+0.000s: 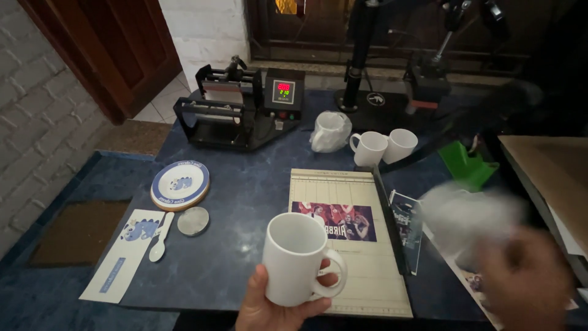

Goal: Trimming printed sublimation paper to size and wrapping it around a ceramic mug in preparation for heat pressing.

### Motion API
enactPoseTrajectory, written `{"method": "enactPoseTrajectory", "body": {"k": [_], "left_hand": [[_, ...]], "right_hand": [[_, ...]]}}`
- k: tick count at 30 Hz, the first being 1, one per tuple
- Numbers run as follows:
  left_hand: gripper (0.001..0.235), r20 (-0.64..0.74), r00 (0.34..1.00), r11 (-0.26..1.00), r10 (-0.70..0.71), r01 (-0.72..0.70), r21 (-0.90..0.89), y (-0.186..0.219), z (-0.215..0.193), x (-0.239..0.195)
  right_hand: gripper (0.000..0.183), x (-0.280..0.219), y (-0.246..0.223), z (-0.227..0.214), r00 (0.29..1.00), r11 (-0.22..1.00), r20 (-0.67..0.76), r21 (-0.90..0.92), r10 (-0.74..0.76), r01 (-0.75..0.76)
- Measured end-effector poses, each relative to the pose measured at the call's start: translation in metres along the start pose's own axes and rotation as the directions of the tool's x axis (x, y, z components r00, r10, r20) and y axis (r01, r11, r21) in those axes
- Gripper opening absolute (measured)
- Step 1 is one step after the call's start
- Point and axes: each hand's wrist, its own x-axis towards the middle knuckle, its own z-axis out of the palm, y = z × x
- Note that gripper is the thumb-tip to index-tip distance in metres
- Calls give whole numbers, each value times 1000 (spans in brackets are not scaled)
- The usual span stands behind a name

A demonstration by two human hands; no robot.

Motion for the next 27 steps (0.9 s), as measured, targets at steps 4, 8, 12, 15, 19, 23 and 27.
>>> {"method": "enactPoseTrajectory", "body": {"k": [4, 8, 12, 15, 19, 23, 27], "left_hand": [[105, -20, 997, 982, 79, -75, 175, -5, -19, 13], [102, -79, 976, 960, 204, -184, 210, -12, -30, 17], [103, -156, 974, 949, 167, -115, 295, -5, -20, 10], [109, -174, 967, 905, 185, -99, 415, 1, -7, 5], [113, 64, 969, 775, 239, -230, 588, 12, -11, 8], [119, 73, 933, 726, 352, -321, 608, 12, -70, 27], [118, 207, 947, 629, 246, -318, 709, 7, -57, 27]], "right_hand": [[15, 60, -24, 7, 985, 993, -166, 101, -49, 66], [15, 112, -58, 43, 1000, 1000, 18, -13, 13, -13], [36, 148, -54, 86, 955, 986, 249, -93, 160, -141], [58, 153, -54, 97, 945, 970, 238, -147, 224, -193], [56, 104, -86, 51, 977, 971, 42, 112, 207, -211], [29, 12, -120, 0, 985, 937, 62, 301, 163, -174], [39, -42, -66, 44, 706, 990, 694, 105, -141, 94]]}}
